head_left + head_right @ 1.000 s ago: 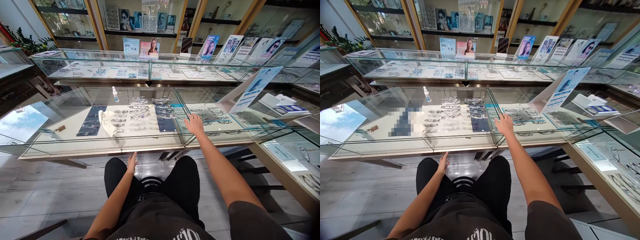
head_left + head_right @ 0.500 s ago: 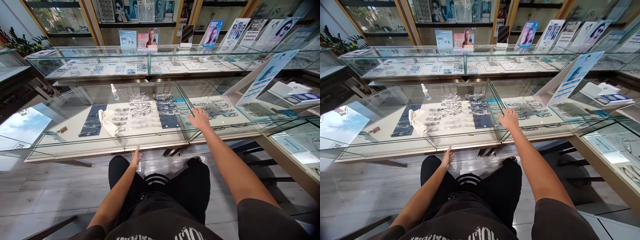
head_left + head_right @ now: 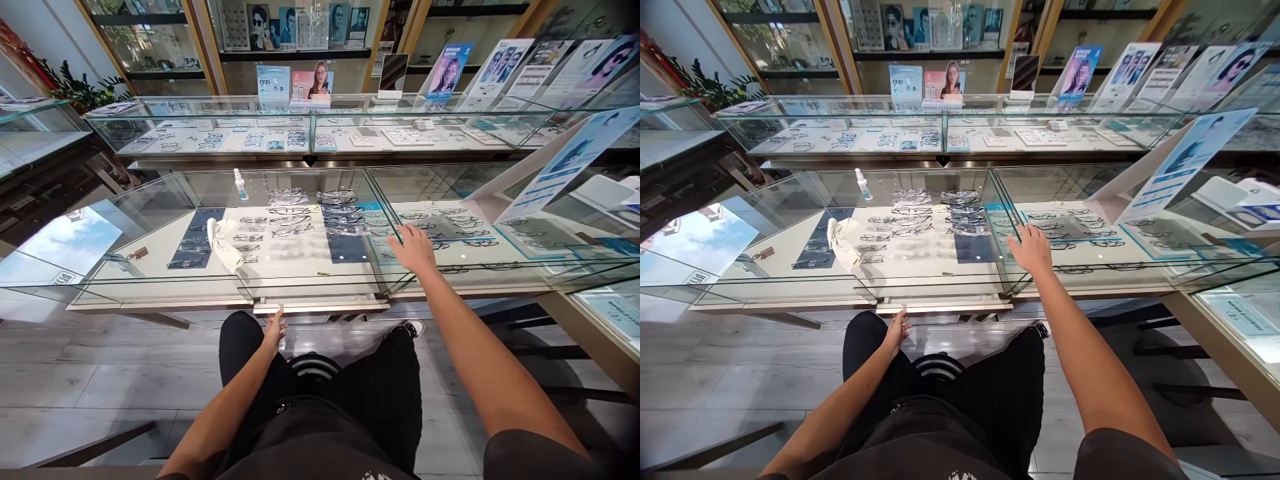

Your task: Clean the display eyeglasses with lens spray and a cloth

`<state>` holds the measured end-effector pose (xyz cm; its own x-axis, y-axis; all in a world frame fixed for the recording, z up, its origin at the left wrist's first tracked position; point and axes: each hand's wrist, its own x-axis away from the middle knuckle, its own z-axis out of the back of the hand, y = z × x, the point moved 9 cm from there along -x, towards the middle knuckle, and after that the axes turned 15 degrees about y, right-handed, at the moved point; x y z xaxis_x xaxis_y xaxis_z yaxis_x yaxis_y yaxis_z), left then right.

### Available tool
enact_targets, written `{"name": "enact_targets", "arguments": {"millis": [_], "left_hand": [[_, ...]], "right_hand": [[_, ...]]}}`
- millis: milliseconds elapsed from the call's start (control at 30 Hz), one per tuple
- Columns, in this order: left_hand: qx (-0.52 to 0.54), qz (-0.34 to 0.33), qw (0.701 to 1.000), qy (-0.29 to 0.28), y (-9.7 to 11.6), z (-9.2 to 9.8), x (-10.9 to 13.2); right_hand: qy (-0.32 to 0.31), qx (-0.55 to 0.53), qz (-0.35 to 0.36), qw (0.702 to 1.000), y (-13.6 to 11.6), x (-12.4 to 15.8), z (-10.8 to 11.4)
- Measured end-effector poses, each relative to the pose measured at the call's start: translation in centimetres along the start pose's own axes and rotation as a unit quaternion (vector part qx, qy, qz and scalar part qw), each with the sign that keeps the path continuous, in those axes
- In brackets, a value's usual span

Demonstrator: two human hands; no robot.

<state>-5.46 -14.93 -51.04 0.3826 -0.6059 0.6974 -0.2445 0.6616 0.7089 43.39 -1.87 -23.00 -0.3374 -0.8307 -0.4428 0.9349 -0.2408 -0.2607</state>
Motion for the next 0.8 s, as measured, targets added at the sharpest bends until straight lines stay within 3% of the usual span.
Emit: {"name": "enact_targets", "arguments": {"millis": [200, 300, 333, 400, 433, 467, 500, 533, 600, 667, 733, 800], "left_hand": [[-0.118, 0.02, 0.993, -0.009, -2.6, 3.2, 4.7], [-0.196, 0.014, 0.978, -0.075, -2.0, 3.6, 9.9], [-0.218, -0.007, 0.967, -0.134, -0.8, 3.1, 12.5], [-0.301, -0.118, 0.867, -0.38, 2.8, 1.0, 20.3], [-0.298, -0.147, 0.828, -0.452, 5.3, 0.9, 23.7], [-0.278, -0.176, 0.806, -0.492, 8.5, 1.1, 26.3], [-0.255, -0.23, 0.798, -0.496, 12.3, 1.3, 27.8], [-0.239, -0.309, 0.804, -0.448, 16.6, 1.6, 27.9], [-0.242, -0.472, 0.806, -0.262, 25.0, 2.8, 25.3], [-0.268, -0.579, 0.768, -0.053, 31.4, 4.0, 21.0], [-0.339, -0.599, 0.718, 0.105, 35.1, 4.6, 15.9], [-0.43, -0.564, 0.684, 0.17, 36.8, 4.7, 10.8]], "right_hand": [[-0.032, 0.03, 0.0, 0.999, 0.5, -0.2, -0.6], [-0.032, 0.045, 0.003, 0.998, 0.7, -0.3, -0.7], [-0.029, 0.042, 0.003, 0.999, 0.7, -0.3, -0.7], [-0.028, 0.03, 0.003, 0.999, 0.8, -0.3, -0.7], [-0.03, 0.027, 0.002, 0.999, 0.9, -0.3, -0.8], [-0.031, 0.025, 0.002, 0.999, 0.9, -0.2, -0.7], [-0.031, 0.024, 0.003, 0.999, 1.0, -0.2, -0.7], [-0.031, 0.024, 0.004, 0.999, 1.0, -0.2, -0.6], [-0.029, 0.023, 0.007, 0.999, 1.0, -0.2, -0.5], [-0.028, 0.016, 0.01, 0.999, 1.1, -0.3, -0.4], [-0.025, 0.005, 0.011, 1.0, 1.3, -0.4, -0.4], [-0.017, -0.008, 0.011, 1.0, 1.5, -0.5, -0.4]]}}
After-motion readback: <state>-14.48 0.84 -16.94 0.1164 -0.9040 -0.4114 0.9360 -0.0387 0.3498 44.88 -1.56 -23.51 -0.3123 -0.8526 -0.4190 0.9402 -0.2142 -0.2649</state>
